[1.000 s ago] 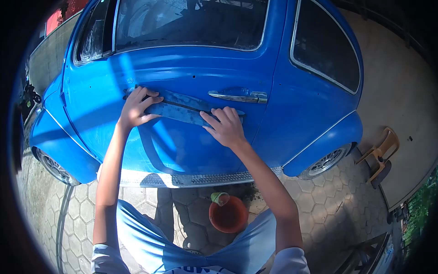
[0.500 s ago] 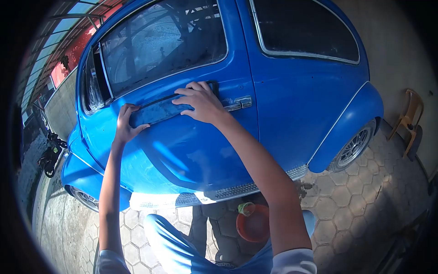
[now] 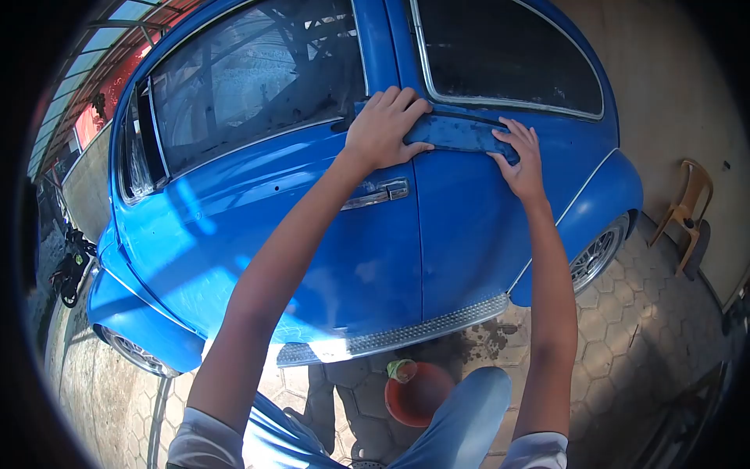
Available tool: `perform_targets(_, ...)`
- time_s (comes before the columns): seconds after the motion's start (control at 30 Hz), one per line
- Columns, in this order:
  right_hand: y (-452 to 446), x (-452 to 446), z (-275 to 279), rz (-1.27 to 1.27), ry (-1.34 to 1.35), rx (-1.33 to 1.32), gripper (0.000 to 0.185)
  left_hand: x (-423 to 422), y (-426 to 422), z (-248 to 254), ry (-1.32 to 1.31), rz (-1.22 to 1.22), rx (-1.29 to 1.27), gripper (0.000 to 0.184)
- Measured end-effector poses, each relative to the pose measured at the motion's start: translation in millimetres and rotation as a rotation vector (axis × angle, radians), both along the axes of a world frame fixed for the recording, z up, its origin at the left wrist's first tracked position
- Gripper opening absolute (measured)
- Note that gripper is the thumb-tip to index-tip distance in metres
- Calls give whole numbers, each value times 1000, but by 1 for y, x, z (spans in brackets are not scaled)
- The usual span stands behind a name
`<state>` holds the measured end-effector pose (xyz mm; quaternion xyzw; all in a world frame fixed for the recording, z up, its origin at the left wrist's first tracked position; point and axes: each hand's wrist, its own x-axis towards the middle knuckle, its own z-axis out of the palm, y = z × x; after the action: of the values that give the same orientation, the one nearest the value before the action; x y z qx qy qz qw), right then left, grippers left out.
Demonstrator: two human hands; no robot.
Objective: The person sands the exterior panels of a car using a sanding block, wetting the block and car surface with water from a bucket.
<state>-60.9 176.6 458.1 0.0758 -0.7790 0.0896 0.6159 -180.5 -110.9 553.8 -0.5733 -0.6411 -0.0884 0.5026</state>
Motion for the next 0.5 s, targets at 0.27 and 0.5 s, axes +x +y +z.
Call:
perform_targets(0.27,37,39,-4,-55,-178,-43,46,0,47,4,-72,-139,-179,61)
perform_targets(0.5,-72,13,34,-85,-183,159,68,-39,-80,2,-56,-179,-57,57)
